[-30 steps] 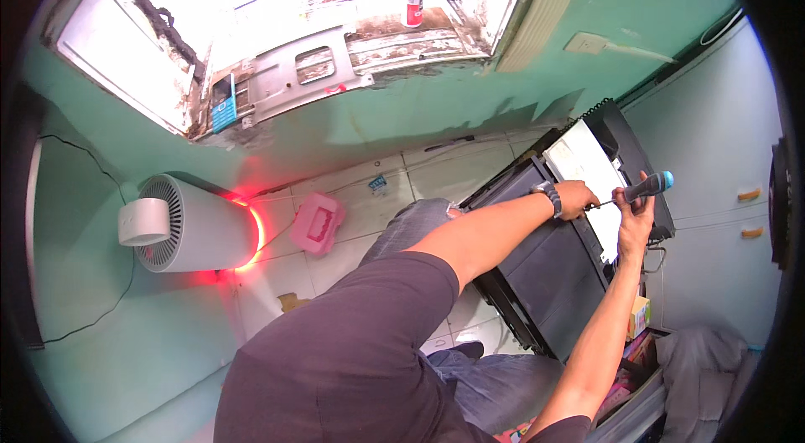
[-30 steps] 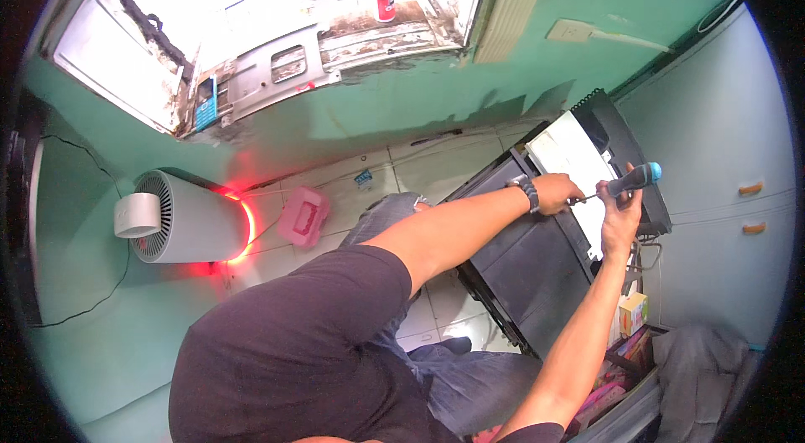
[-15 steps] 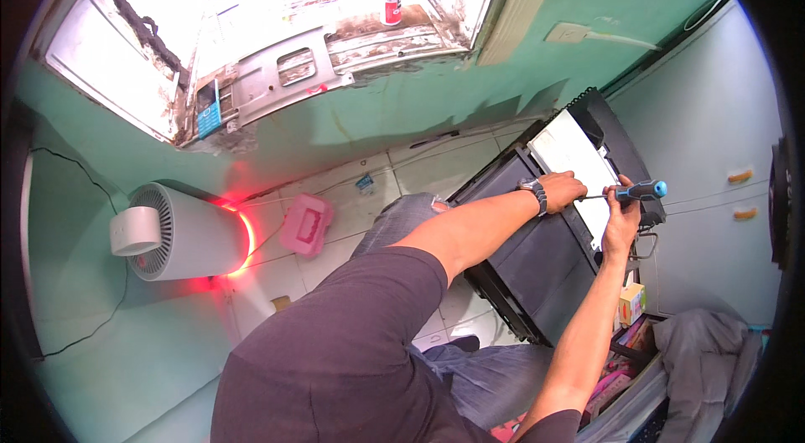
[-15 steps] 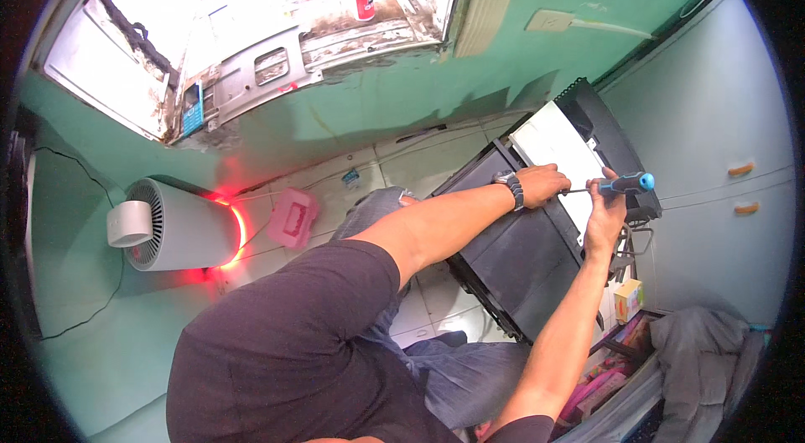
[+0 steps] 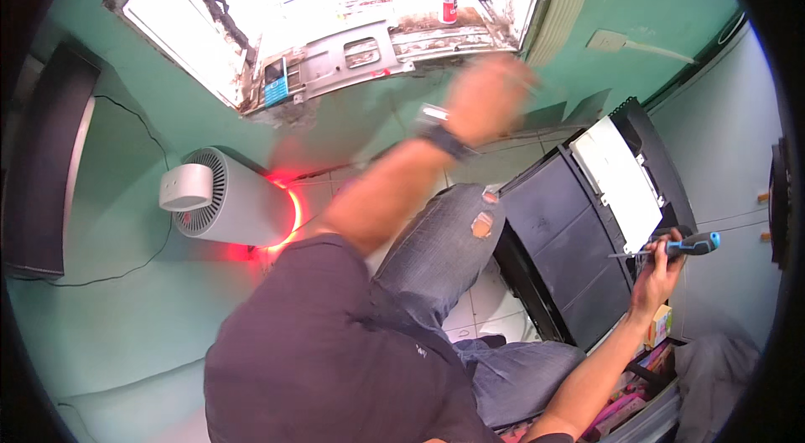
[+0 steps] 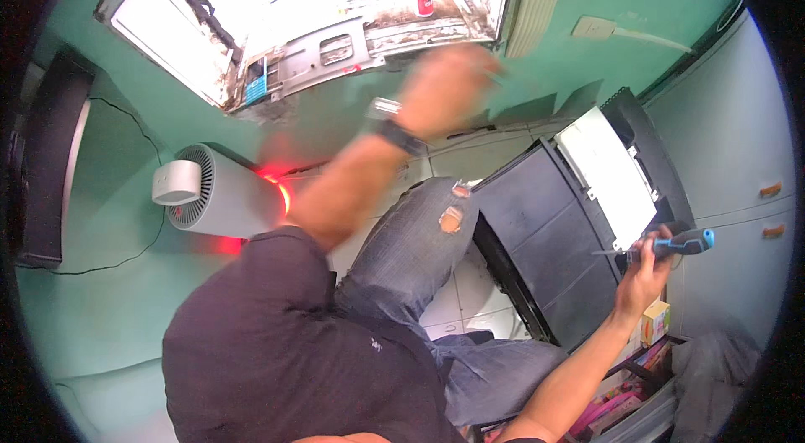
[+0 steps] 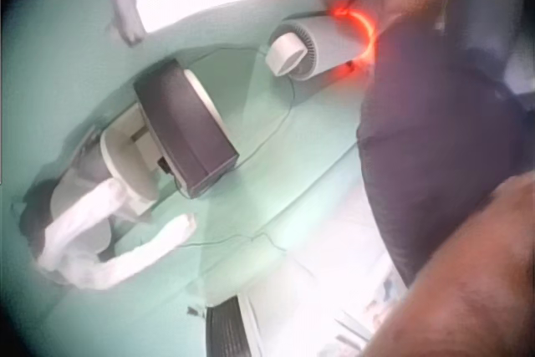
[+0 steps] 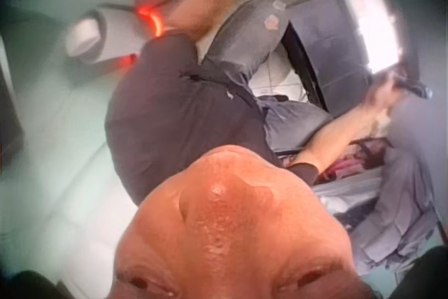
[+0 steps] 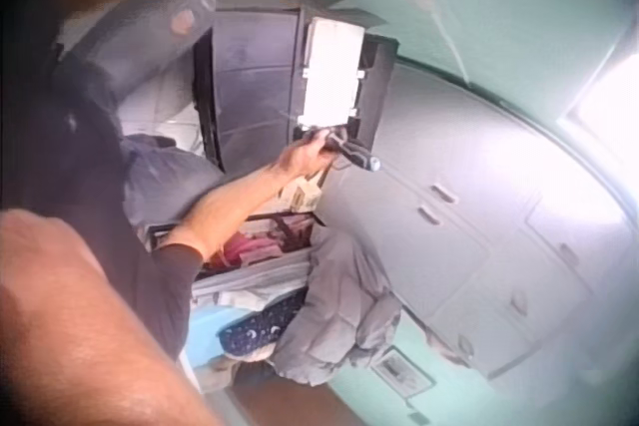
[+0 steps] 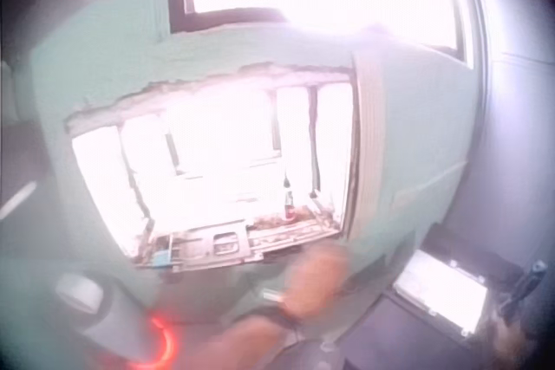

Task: The person uses a screwdriver to remove and replace components of a printer while sitting on the floor, handling the printer casing and internal parts by hand and receiving small parts from another person.

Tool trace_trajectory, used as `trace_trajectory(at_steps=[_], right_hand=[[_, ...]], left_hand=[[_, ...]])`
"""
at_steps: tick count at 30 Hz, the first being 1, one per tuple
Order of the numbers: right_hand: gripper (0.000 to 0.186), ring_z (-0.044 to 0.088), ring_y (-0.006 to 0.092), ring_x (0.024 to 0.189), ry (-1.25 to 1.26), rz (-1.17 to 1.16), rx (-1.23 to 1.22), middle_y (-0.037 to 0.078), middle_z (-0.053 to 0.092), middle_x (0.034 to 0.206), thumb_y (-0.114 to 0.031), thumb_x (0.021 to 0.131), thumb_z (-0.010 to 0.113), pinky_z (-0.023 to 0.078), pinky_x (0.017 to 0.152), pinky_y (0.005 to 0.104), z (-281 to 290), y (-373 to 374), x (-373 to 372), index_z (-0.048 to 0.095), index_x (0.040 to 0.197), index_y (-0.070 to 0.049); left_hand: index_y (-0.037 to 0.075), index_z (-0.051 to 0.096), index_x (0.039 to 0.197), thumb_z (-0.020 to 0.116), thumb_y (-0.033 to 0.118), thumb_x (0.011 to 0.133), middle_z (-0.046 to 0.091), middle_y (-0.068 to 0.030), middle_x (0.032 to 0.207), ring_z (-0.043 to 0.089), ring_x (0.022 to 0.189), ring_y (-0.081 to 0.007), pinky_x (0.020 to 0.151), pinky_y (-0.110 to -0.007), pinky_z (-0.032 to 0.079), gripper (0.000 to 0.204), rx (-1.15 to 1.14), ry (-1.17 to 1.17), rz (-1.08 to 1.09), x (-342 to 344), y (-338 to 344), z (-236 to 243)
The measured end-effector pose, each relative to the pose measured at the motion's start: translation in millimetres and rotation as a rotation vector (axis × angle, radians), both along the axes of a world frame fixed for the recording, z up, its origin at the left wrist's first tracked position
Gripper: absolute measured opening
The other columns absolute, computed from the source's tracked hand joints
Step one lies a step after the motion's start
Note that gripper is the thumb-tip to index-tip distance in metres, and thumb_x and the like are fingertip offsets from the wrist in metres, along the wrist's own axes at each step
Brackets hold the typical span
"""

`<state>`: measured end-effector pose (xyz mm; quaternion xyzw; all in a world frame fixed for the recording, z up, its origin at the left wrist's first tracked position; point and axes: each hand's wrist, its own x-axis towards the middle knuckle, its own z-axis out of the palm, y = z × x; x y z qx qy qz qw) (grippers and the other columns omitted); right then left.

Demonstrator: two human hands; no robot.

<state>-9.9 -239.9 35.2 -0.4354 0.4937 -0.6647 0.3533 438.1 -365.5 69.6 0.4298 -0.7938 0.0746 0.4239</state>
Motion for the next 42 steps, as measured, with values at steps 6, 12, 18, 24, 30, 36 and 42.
trace_trajectory(at_steps=[6,12,18,24,30,36,42], right_hand=[[0.037,0.057,0.0128,0.089,-0.236,0.042,0.061,0.006,0.059,0.104,-0.003,0.104,0.058,0.051,0.084,0.0320,-69,9,-1,0.050,0.140,0.003],[0.034,0.055,0.0133,0.086,-0.218,0.000,0.133,0.007,0.059,0.105,0.000,0.104,0.056,0.051,0.081,0.0328,-85,8,-25,0.052,0.137,0.003],[0.037,0.056,0.0153,0.086,-0.234,0.014,0.125,0.009,0.060,0.106,0.002,0.102,0.057,0.052,0.079,0.0319,-96,2,-27,0.051,0.139,0.003],[0.037,0.056,0.0146,0.083,-0.202,-0.005,0.113,0.009,0.059,0.105,0.004,0.103,0.053,0.051,0.077,0.0327,-106,-4,-38,0.049,0.140,0.003],[0.037,0.055,0.0141,0.081,-0.237,-0.043,0.115,0.010,0.059,0.105,0.005,0.103,0.049,0.049,0.076,0.0330,-99,6,-47,0.048,0.140,0.003],[0.036,0.055,0.0150,0.081,-0.269,-0.002,0.112,0.010,0.060,0.102,0.005,0.103,0.050,0.048,0.077,0.0337,-104,0,-53,0.048,0.139,0.003],[0.036,0.057,0.0152,0.083,-0.256,0.013,0.129,0.010,0.062,0.102,0.003,0.103,0.054,0.048,0.078,0.0339,-109,3,-57,0.049,0.138,0.002]], left_hand=[[0.006,0.075,0.117,0.072,0.016,0.090,0.075,-0.0203,0.109,0.072,0.103,-0.0372,0.094,-0.046,0.055,0.029,0.522,-0.216,0.723,284,58,18],[0.014,0.077,0.113,0.071,0.023,0.093,0.075,-0.0168,0.111,0.069,0.110,-0.0366,0.098,-0.047,0.053,0.022,0.664,-0.346,0.693,309,53,-16],[0.011,0.073,0.116,0.067,0.024,0.097,0.074,-0.0200,0.111,0.069,0.108,-0.0388,0.095,-0.048,0.053,0.023,0.680,-0.383,0.732,316,56,-11],[0.005,0.070,0.112,0.064,0.023,0.098,0.072,-0.0220,0.112,0.067,0.109,-0.0415,0.094,-0.050,0.052,0.023,0.651,-0.453,0.715,320,46,-20],[-0.001,0.070,0.101,0.063,0.019,0.095,0.072,-0.0239,0.103,0.068,0.098,-0.0426,0.089,-0.050,0.053,0.022,0.307,-0.135,0.494,267,96,-5],[-0.001,0.072,0.095,0.063,0.016,0.091,0.071,-0.0262,0.097,0.068,0.095,-0.0426,0.087,-0.050,0.054,0.020,0.925,-0.030,0.439,223,194,-183],[0.002,0.069,0.101,0.061,0.016,0.093,0.069,-0.0204,0.105,0.065,0.101,-0.0418,0.089,-0.051,0.053,0.018,0.985,-0.050,0.652,259,237,-368]])
